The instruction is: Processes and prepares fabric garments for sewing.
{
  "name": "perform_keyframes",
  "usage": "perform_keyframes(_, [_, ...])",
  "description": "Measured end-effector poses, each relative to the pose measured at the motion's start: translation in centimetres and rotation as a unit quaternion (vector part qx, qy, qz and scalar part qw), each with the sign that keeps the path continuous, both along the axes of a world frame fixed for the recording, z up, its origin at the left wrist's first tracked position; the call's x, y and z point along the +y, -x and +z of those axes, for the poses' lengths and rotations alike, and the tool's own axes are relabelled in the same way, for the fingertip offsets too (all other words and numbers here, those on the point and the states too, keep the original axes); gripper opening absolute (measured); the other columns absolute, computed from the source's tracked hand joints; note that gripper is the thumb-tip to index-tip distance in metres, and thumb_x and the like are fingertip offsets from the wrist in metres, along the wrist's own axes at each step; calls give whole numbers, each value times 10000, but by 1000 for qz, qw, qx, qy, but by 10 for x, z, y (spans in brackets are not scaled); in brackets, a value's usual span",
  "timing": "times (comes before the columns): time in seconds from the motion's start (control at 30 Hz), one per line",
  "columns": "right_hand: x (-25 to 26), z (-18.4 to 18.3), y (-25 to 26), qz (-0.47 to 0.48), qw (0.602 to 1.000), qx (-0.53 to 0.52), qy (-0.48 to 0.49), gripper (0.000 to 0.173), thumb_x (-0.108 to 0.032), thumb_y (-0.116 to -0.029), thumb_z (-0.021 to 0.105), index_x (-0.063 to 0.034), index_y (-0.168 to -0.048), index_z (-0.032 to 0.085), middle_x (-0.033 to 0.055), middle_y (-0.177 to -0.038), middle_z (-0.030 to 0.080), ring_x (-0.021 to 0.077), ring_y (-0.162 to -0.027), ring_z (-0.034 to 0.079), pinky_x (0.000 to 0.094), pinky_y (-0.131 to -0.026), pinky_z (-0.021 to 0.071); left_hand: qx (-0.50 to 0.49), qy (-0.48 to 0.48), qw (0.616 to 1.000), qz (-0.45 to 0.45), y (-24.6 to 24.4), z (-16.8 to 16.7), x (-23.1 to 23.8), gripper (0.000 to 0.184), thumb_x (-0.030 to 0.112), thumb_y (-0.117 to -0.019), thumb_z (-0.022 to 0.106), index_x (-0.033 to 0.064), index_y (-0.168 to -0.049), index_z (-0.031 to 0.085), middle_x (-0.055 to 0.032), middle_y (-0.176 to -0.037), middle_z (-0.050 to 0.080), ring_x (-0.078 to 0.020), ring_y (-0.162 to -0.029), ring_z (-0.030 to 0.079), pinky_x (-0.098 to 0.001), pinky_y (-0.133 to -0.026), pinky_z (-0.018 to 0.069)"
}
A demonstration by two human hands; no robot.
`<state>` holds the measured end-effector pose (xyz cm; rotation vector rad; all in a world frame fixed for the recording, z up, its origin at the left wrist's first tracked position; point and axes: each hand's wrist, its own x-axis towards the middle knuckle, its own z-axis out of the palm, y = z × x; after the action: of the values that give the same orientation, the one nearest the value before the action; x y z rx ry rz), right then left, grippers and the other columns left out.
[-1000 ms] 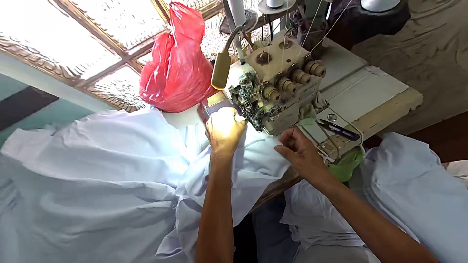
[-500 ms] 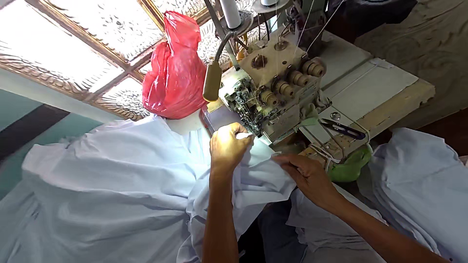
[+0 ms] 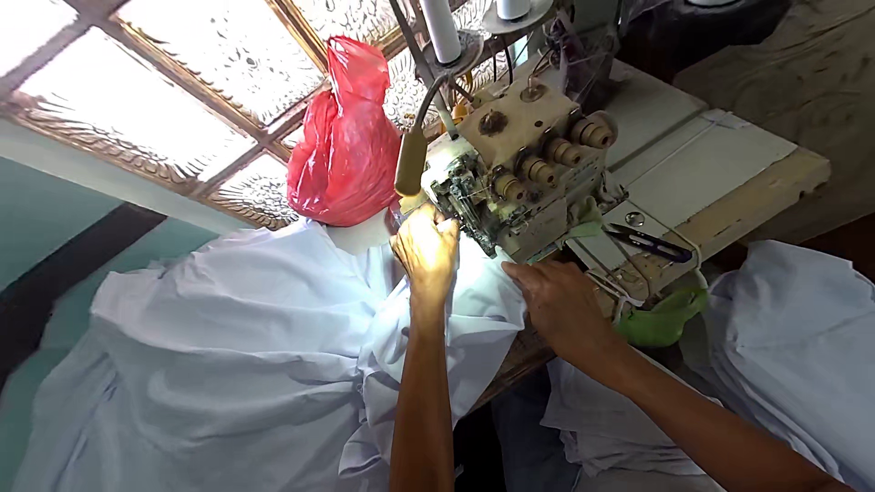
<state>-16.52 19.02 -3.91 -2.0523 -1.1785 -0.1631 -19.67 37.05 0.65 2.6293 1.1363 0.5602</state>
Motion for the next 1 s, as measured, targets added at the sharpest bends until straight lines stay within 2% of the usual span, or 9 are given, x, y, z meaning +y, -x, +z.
perform_keyframes(0.1, [9, 3, -1, -1, 1000, -16, 11, 272, 28, -911, 657, -11, -1161, 755, 191, -905, 733, 372, -832, 713, 512, -771, 546, -10, -58, 998, 0, -6, -3, 14, 222, 142, -948, 598, -54, -875, 670, -255, -908, 698, -445, -931, 683, -652, -818, 445])
perform_keyframes(0.2, [11, 4, 0, -5, 1000, -21, 15, 291, 46, -895, 668, -11, -1168, 754, 203, -906, 727, 382, -839, 708, 518, -776, 541, -194, -111, 975, -18, 7, -12, 27, 197, 96, -963, 588, -63, -948, 704, -204, -929, 702, -298, -866, 669, -438, -806, 508])
perform_keyframes(0.23, [10, 4, 0, -2, 1000, -20, 15, 296, 48, -896, 666, -12, -1173, 753, 207, -906, 726, 384, -838, 706, 520, -779, 541, -260, -126, 957, -32, 22, -12, 26, 197, 93, -977, 592, -65, -998, 708, -196, -971, 708, -257, -905, 677, -372, -838, 531])
perform_keyframes(0.33, [9, 1, -4, 10, 1000, -21, 7, 296, 49, -911, 645, -15, -1180, 751, 209, -896, 721, 387, -839, 706, 528, -785, 542, -311, -180, 933, 4, 98, -4, -5, 245, 96, -1013, 562, -93, -1093, 695, -234, -1078, 698, -289, -1064, 670, -388, -962, 523])
perform_keyframes(0.43, [8, 0, -8, 30, 999, -12, 1, 278, 38, -941, 619, -2, -1187, 744, 221, -944, 732, 406, -881, 714, 562, -814, 546, -250, -253, 928, 114, 170, -17, -36, 215, 94, -963, 618, -101, -968, 710, -259, -965, 696, -374, -978, 642, -451, -911, 472])
perform_keyframes(0.6, [5, 2, -14, 56, 998, -2, 20, 272, -30, -1016, 561, 17, -1233, 717, 226, -1027, 745, 425, -927, 721, 607, -852, 531, -23, -168, 974, 151, 227, -72, -36, 198, 123, -894, 708, -52, -981, 743, -310, -1085, 689, -569, -1134, 596, -753, -988, 361])
perform_keyframes(0.7, [1, 7, -19, 50, 997, -44, 46, 263, -68, -1018, 576, -18, -1222, 733, 221, -1019, 742, 436, -933, 708, 621, -820, 519, -5, -157, 976, 149, 217, -79, -31, 130, 42, -894, 680, -39, -972, 746, -287, -1068, 698, -543, -1139, 606, -761, -1031, 324])
perform_keyframes(0.87, [-3, 32, 13, 69, 988, -136, 9, 190, -74, -948, 608, 20, -1045, 742, 242, -1031, 667, 440, -923, 657, 581, -761, 524, -32, -151, 976, 155, 209, -90, -31, 141, -3, -939, 610, -52, -967, 739, -268, -1037, 708, -509, -1101, 634, -711, -1063, 342])
perform_keyframes(1.0, [14, 14, 56, 122, 966, -211, -87, 361, -415, -906, 661, -59, -915, 722, 127, -901, 700, 312, -806, 662, 481, -746, 505, -54, -155, 975, 146, 211, -91, -34, 133, 5, -935, 621, -67, -949, 732, -273, -999, 709, -509, -1049, 653, -711, -1041, 367])
